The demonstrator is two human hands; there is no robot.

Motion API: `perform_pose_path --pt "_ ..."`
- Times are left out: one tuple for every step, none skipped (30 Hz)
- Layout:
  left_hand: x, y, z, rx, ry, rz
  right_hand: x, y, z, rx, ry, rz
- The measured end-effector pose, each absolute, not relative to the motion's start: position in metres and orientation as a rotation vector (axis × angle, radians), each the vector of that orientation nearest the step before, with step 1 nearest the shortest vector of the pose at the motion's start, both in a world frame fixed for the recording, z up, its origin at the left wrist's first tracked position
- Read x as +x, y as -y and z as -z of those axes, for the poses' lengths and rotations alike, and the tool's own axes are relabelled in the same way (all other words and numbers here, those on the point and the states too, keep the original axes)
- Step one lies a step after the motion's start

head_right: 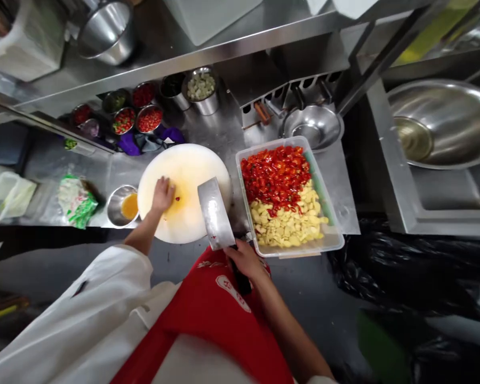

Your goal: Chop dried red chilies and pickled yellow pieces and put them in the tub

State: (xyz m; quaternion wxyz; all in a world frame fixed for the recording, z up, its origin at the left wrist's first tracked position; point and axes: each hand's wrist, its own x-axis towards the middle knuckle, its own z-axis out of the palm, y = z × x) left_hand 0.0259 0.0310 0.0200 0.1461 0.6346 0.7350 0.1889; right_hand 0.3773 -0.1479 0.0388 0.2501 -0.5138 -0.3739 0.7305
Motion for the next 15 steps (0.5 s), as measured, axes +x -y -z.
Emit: perform_pose_path --pt "0.030 -0.011 -0.013 1.831 -2.096 -0.542 0.369 0.141 -0.033 -1.396 1.043 -2.010" --pt "0.039 0.005 -0.006 1.836 -2.076 -0.536 0.361 0.136 -0.027 -1.390 1.066 -2.038" --pt "0.051 0.019 0.000 1.839 -2.061 -0.537 0.353 0.132 -0.021 -1.383 1.081 -2.067" --pt "0.066 0.029 0.004 1.835 -2.053 -0.547 0.346 0.130 -0.017 -1.377 1.089 -2.092" --pt "0.081 0.036 0.008 1.827 -2.046 -0.564 0.339 0.128 -0.013 -1.369 1.093 -2.113" --pt "0.096 0.040 0.010 1.810 -2.046 -0.599 0.332 0.127 -0.011 -1.357 1.094 -2.130" --pt "0.110 0.043 0.011 1.797 -2.044 -0.627 0.326 0.127 -0.010 -1.344 1.093 -2.139" --pt "0.123 0.043 0.011 1.786 -2.043 -0.652 0.320 0.127 -0.011 -1.331 1.088 -2.141" --pt "0.133 0.042 0.009 1.777 -2.042 -0.670 0.316 0.126 -0.013 -1.321 1.079 -2.137" --pt "0.143 0.040 0.006 1.777 -2.038 -0.679 0.314 0.126 -0.016 -1.316 1.063 -2.125" --pt "0.153 0.035 0.001 1.784 -2.028 -0.686 0.314 0.124 -0.020 -1.319 1.039 -2.107" --pt "0.163 0.029 -0.004 1.797 -2.008 -0.697 0.317 0.123 -0.025 -1.332 1.007 -2.083" --pt "0.174 0.020 -0.011 1.825 -1.969 -0.709 0.322 0.121 -0.030 -1.352 0.973 -2.053" --pt "0.188 0.011 -0.018 1.871 -1.906 -0.731 0.329 0.118 -0.036 -1.376 0.940 -2.021" --pt "0.204 0.000 -0.025 1.924 -1.824 -0.763 0.339 0.116 -0.042 -1.407 0.908 -1.976"
